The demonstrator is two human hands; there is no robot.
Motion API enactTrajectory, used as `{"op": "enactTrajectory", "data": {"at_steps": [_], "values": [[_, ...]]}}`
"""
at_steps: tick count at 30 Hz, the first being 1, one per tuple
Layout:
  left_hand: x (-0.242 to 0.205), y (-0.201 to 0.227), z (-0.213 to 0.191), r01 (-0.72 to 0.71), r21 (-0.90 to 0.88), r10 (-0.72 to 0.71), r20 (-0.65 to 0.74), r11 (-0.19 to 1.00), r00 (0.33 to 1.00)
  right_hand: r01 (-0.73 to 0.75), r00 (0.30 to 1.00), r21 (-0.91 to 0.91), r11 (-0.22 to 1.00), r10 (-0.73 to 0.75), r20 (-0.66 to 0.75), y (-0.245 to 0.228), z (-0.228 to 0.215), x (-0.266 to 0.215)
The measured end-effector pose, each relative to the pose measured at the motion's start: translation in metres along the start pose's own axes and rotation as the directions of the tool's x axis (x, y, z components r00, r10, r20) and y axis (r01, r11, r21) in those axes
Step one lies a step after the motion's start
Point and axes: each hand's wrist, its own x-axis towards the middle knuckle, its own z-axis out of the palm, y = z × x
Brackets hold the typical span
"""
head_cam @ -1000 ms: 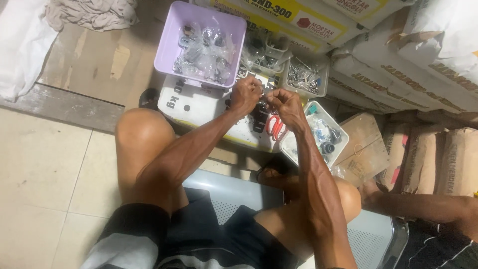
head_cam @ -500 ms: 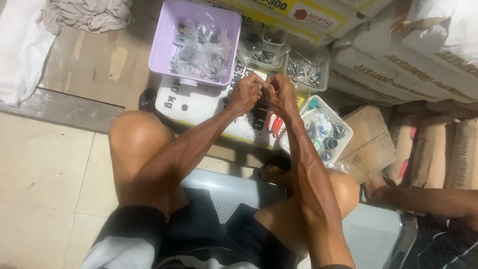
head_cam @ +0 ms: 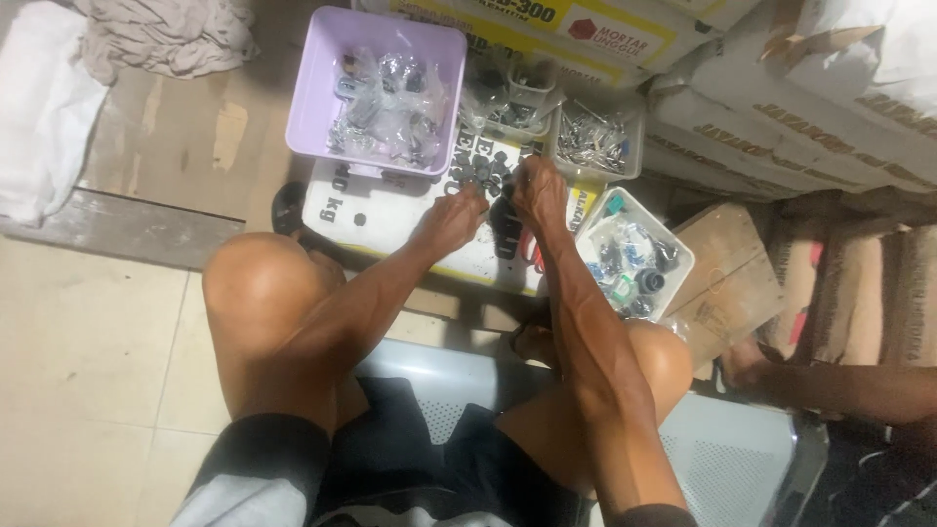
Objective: The person sits on a low stool and assembles small metal lock components by hand. They pick up parts from a purple container and a white tray, fit them together, and place the assembled items into a clear plastic container.
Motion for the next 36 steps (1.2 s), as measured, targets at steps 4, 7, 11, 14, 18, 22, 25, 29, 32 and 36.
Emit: {"op": "enactTrajectory", "data": {"at_steps": [4,7,11,14,18,22,25,29,32,36], "values": [[0.008,-0.02,0.028,0.013,-0.024,-0.013,-0.004,1.0,1.0,0.024,0.994,-0.134,0.991,-0.01,0.105,0.021,0.007,-0.018],[0.015,-0.03,0.046,0.056,-0.078,-0.058,-0.027,0.995,0.998,0.11,0.976,-0.342,0.933,-0.035,0.216,0.015,-0.001,-0.031],[0.011,-0.026,0.036,0.084,-0.182,-0.102,-0.093,0.98,0.99,0.134,0.984,-0.239,0.962,-0.101,0.147,0.015,-0.004,-0.031],[0.021,-0.041,0.063,0.063,-0.282,-0.118,-0.184,0.957,0.976,0.157,0.981,-0.262,0.952,-0.121,0.15,-0.009,-0.021,-0.032],[0.038,-0.04,0.079,0.127,-0.534,-0.283,-0.222,0.836,0.933,0.19,0.971,-0.335,0.923,-0.125,0.205,-0.017,-0.016,-0.029],[0.038,-0.011,0.048,0.347,-0.575,-0.452,-0.045,0.741,0.891,0.168,0.967,-0.236,0.957,-0.114,0.227,-0.002,-0.006,-0.025],[0.037,-0.004,0.042,0.377,-0.666,-0.503,0.003,0.644,0.865,0.014,0.995,0.218,0.976,-0.035,0.093,-0.018,-0.033,-0.029],[0.038,0.009,0.024,0.213,-0.872,-0.537,-0.067,0.441,0.841,-0.003,1.0,0.577,0.817,0.003,0.002,-0.048,-0.084,-0.032],[0.045,0.007,0.03,0.127,-0.929,-0.559,-0.096,0.347,0.824,-0.059,0.997,0.702,0.709,0.007,0.076,-0.076,-0.117,-0.045],[0.041,0.012,0.024,0.096,-0.949,-0.56,-0.093,0.299,0.823,-0.122,0.989,0.747,0.653,0.021,0.144,-0.078,-0.115,-0.049]]}}
